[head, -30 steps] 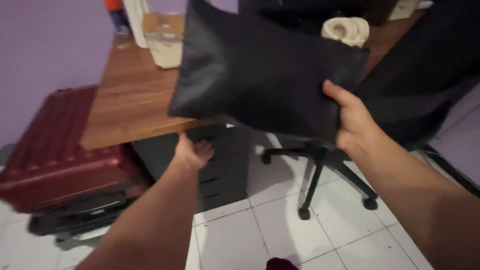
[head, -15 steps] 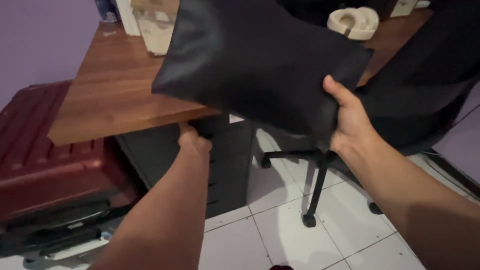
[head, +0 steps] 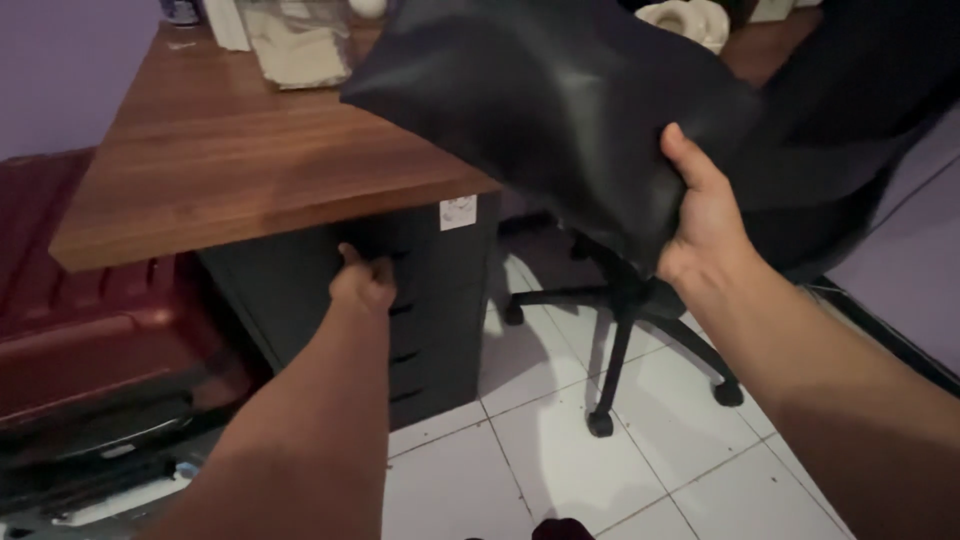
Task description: Organizing items on a desk, putting things in a drawer, and using tissues and a small tool to clean.
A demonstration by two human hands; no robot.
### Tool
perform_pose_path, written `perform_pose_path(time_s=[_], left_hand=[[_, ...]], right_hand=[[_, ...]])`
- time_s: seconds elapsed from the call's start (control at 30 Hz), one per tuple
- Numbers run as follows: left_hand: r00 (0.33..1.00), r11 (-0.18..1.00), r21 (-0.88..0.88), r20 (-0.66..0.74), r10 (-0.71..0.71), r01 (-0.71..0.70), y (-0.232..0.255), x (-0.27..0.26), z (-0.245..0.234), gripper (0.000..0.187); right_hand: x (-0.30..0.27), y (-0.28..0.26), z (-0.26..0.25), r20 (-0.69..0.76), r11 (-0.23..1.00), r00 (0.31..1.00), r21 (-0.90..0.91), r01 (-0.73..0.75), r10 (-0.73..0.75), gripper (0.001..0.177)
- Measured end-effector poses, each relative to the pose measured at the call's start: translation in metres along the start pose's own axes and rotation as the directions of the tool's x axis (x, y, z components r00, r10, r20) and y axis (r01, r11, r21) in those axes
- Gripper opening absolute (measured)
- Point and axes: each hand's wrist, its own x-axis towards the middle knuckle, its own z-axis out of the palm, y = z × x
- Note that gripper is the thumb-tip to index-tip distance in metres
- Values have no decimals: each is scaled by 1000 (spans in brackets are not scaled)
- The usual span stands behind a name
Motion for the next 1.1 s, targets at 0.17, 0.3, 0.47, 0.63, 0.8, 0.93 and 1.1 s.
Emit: perform_pose_path(time_s=[0.17,0.3,0.47,0.63,0.8,0.93,1.1], left_hand=[[989,977,171,-54,136,-125,-26,-196,1,48],[987,969,189,45,155,-161,-37,-244,-49,48],[998,977,206,26,51,-55,-63,-285,-93,38],[969,316,923,170,176,-220,-65,-431,-25,27],[305,-907,229,945,120,-354,-28,-503,45,49],[470,-957,183,881,58,-225,-5,-469,32,64],[823,-944,249,567,-40,-218,7,-487,50,45]], right_hand=[[-4,-35,4,-18,999,999,-15,-36,36,57],[-14,-55,8,15,997,997,32,-72,71,60],[-40,-90,40,-69,995,992,4,-103,103,61],[-57,-128,64,-144,992,987,-90,-84,71,64],[-62,-156,82,-85,994,991,-27,-105,102,65],[-70,-167,96,-62,993,991,0,-116,115,67],[-66,-178,96,-201,985,967,-41,-170,159,66]])
